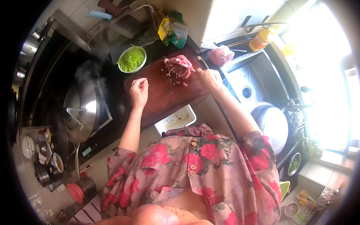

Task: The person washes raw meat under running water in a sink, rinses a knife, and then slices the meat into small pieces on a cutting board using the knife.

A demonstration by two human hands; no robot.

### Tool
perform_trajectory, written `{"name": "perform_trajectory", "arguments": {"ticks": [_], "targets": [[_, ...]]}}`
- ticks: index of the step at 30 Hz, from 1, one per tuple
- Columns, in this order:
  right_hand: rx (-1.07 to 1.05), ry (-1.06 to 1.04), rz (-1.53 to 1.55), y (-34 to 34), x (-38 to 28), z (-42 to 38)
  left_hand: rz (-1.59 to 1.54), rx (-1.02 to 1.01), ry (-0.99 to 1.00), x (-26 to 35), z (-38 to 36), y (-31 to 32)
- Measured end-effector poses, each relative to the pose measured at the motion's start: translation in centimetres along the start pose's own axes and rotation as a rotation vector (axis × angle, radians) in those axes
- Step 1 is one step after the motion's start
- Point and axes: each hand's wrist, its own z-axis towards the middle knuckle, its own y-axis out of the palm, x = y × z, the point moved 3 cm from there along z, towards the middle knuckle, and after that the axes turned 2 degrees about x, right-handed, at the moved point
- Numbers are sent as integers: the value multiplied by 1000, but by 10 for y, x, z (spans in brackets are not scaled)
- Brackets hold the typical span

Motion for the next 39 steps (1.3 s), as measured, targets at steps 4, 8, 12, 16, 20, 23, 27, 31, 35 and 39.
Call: {"name": "perform_trajectory", "arguments": {"ticks": [4,8,12,16,20,23,27,31,35,39], "targets": [[92,-90,108,9,1,-27,-19,-23,7,-16,29,23],[91,-240,117,16,-2,-37,-311,-12,-228,-12,36,32],[97,-224,3,10,-3,-21,-340,11,-256,-2,36,37],[181,-232,-40,1,-2,-19,-225,-48,-101,17,44,39],[326,-310,-130,-6,0,-20,-237,-364,170,77,52,64],[400,-391,-191,0,-1,-13,-149,-538,544,98,52,110],[485,-414,-220,-9,4,-14,2,-606,432,75,55,151],[445,-336,-217,-24,26,-19,-96,-572,425,77,57,143],[486,-322,-185,-40,43,-44,29,-572,470,46,61,137],[430,-192,-168,-37,65,-66,-128,-485,230,7,68,106]]}}
